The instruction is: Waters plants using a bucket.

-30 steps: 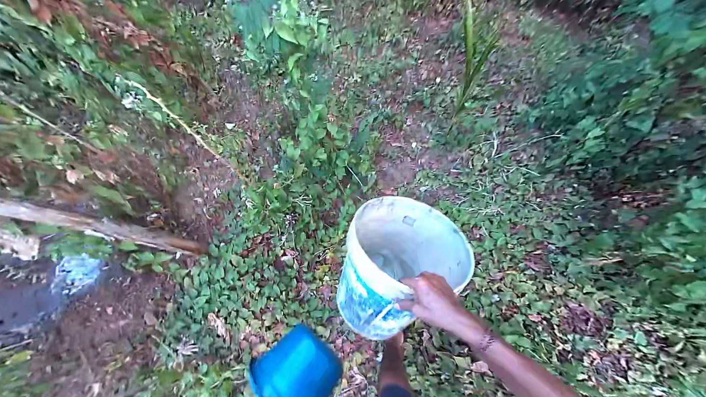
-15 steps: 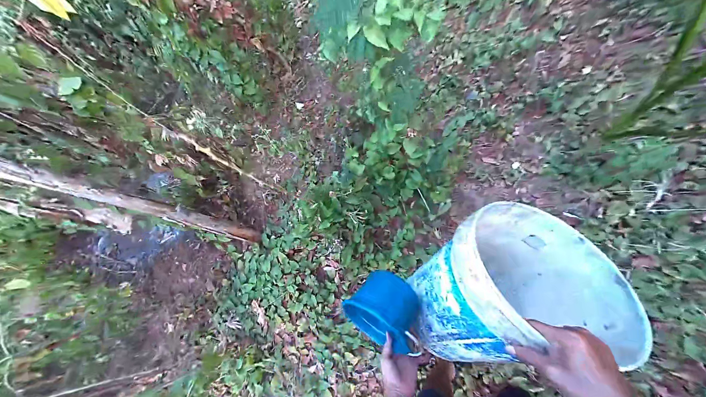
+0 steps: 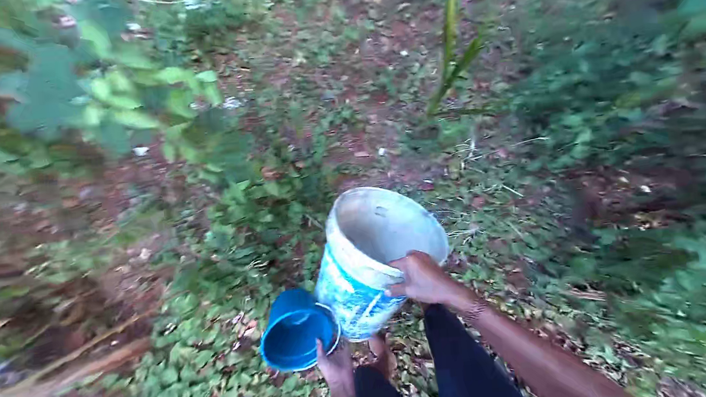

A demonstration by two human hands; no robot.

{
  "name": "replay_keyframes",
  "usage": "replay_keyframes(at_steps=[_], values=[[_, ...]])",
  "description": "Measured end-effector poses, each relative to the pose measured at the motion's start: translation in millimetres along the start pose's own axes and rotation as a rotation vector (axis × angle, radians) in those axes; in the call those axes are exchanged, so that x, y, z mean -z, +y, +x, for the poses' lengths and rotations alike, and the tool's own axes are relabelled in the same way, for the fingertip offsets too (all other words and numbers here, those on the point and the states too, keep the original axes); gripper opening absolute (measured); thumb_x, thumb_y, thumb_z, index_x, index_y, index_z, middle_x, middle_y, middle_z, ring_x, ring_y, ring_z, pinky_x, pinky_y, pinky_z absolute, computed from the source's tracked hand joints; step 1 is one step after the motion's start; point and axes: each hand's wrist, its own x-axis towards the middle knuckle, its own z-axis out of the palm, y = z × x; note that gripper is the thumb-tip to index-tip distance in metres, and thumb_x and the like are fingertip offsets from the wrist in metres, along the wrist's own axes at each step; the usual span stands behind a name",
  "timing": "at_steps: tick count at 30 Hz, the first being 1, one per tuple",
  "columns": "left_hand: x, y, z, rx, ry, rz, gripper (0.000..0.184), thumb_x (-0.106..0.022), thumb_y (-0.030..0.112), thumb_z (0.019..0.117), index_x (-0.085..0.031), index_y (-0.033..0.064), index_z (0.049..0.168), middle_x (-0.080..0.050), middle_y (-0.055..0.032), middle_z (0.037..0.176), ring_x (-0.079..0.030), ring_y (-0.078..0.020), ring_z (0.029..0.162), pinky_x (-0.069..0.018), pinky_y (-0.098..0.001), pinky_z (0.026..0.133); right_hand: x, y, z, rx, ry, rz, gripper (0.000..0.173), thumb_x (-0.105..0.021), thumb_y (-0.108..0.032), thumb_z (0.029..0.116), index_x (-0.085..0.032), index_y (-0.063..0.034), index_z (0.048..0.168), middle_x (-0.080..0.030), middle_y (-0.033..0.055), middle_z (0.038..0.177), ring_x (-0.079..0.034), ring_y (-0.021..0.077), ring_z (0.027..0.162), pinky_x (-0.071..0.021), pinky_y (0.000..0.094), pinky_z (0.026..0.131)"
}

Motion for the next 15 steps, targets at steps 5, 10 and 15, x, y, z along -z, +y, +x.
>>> replay_keyframes(at_steps=[5,10,15], values=[[-62,-55,58,-0.014,0.142,0.110,0.050,-0.044,0.045,0.1055,-0.045,0.0114,0.142,-0.057,-0.0131,0.134,-0.059,-0.0279,0.117,-0.0510,-0.0542,0.095,44,94,100,0.011,-0.083,0.064,0.037,-0.080,-0.039,0.0836,-0.075,-0.0072,0.103,-0.073,0.0161,0.093,-0.070,0.0350,0.094,-0.0513,0.0609,0.090],[-134,-116,125,-0.015,0.208,0.187,0.053,-0.047,0.047,0.1040,-0.044,0.0113,0.143,-0.055,-0.0126,0.137,-0.056,-0.0287,0.121,-0.0490,-0.0565,0.097,91,186,199,-0.054,-0.087,0.122,0.038,-0.082,-0.035,0.0807,-0.075,-0.0053,0.104,-0.073,0.0175,0.097,-0.069,0.0360,0.097,-0.0508,0.0612,0.091],[-224,-167,172,-0.018,0.199,0.225,0.047,-0.044,0.044,0.1056,-0.046,0.0104,0.138,-0.057,-0.0112,0.128,-0.058,-0.0256,0.114,-0.0505,-0.0526,0.094,129,273,279,-0.109,0.013,0.229,0.038,-0.083,-0.031,0.0806,-0.076,-0.0050,0.107,-0.074,0.0179,0.101,-0.069,0.0353,0.101,-0.0514,0.0615,0.093]])
